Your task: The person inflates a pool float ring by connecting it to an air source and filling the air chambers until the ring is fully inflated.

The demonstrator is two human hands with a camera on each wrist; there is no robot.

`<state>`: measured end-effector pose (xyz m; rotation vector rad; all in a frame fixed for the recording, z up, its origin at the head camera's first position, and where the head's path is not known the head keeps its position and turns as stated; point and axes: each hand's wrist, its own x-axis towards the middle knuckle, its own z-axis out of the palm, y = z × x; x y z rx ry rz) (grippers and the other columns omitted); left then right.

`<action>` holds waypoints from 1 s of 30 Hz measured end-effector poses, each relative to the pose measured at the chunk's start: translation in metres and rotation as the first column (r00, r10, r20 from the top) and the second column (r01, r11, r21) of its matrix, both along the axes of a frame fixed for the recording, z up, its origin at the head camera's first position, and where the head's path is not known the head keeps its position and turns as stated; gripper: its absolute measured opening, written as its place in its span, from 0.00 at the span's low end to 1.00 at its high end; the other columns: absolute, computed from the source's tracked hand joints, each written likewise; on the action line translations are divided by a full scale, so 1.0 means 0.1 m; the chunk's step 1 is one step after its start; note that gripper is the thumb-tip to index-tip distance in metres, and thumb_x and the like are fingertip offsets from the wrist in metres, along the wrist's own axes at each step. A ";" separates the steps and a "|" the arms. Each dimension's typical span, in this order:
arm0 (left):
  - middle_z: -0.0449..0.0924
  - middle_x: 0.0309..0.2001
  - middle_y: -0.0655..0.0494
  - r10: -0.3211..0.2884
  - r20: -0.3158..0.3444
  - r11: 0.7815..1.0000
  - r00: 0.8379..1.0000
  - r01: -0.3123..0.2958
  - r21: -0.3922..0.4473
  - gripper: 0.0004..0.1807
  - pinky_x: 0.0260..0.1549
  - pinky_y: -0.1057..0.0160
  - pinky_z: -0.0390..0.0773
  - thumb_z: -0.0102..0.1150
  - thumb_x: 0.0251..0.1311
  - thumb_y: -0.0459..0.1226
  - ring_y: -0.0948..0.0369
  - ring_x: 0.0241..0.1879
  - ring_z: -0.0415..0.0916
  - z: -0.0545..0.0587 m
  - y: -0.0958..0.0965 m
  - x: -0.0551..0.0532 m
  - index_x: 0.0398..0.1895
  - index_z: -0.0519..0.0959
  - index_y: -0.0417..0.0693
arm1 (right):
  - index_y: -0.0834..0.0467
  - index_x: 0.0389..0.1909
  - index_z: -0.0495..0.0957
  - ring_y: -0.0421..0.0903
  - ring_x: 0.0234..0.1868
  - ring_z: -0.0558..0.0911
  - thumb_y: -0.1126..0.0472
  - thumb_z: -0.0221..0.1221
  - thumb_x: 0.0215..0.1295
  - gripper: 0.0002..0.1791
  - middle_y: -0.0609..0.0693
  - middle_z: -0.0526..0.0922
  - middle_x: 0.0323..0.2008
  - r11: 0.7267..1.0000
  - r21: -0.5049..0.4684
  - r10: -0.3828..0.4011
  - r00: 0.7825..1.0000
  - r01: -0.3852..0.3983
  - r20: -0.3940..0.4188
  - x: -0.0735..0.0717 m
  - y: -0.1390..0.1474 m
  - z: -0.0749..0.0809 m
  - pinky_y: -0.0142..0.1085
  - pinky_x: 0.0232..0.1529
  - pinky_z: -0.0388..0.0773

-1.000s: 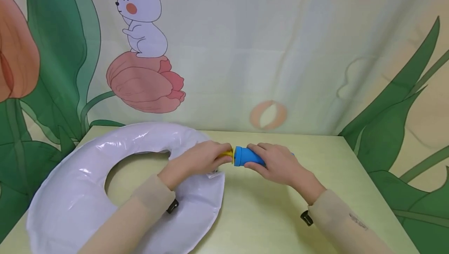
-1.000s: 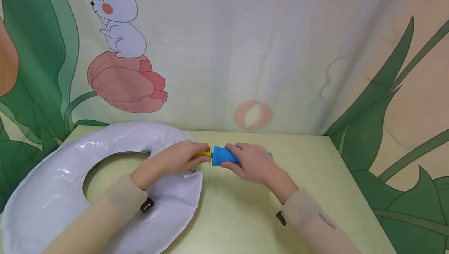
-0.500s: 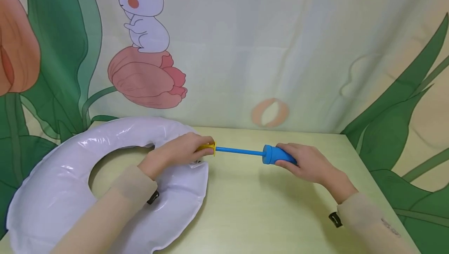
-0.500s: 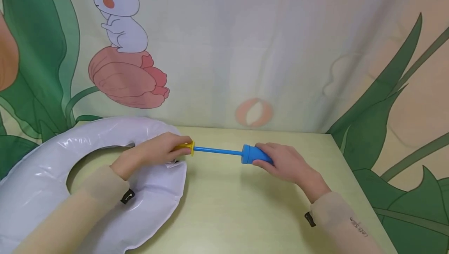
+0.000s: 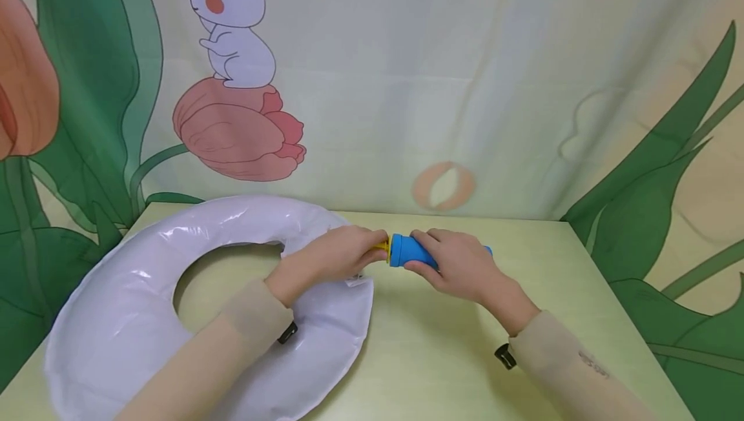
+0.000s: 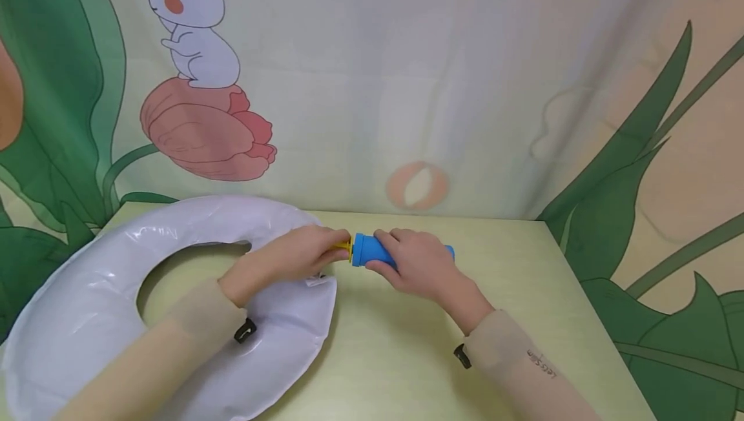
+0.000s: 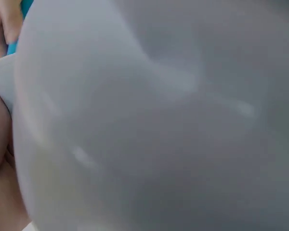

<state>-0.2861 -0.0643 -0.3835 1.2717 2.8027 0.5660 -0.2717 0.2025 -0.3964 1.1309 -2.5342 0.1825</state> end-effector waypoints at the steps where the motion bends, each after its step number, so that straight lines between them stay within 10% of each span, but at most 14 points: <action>1: 0.68 0.25 0.62 -0.006 0.007 1.000 1.000 0.006 0.005 0.08 0.27 0.65 0.69 0.56 0.76 0.42 0.63 0.24 0.69 -0.01 0.00 0.01 0.43 0.74 0.47 | 0.62 0.61 0.76 0.47 0.32 0.81 0.42 0.62 0.71 0.30 0.52 0.83 0.39 1.000 0.007 -0.002 1.000 0.002 -0.001 0.01 -0.02 -0.01 0.41 0.31 0.79; 17: 0.72 0.29 0.64 0.007 0.082 0.999 0.997 -0.011 0.051 0.06 0.34 0.62 0.73 0.56 0.77 0.42 0.66 0.26 0.68 -0.07 -0.56 -0.05 0.47 0.77 0.51 | 0.58 0.65 0.76 0.50 0.46 0.84 0.44 0.64 0.71 0.30 0.53 0.84 0.53 0.997 -0.030 -0.064 0.978 0.071 0.201 -0.07 0.76 -0.14 0.48 0.44 0.82; 30: 0.69 0.25 0.62 0.008 -0.021 1.000 1.000 -0.008 -0.002 0.08 0.28 0.64 0.69 0.57 0.76 0.42 0.63 0.24 0.66 0.00 -0.19 0.04 0.41 0.75 0.48 | 0.60 0.63 0.77 0.47 0.37 0.83 0.42 0.63 0.70 0.32 0.52 0.84 0.44 0.999 -0.033 -0.032 0.998 0.034 0.059 -0.03 0.27 -0.12 0.43 0.36 0.82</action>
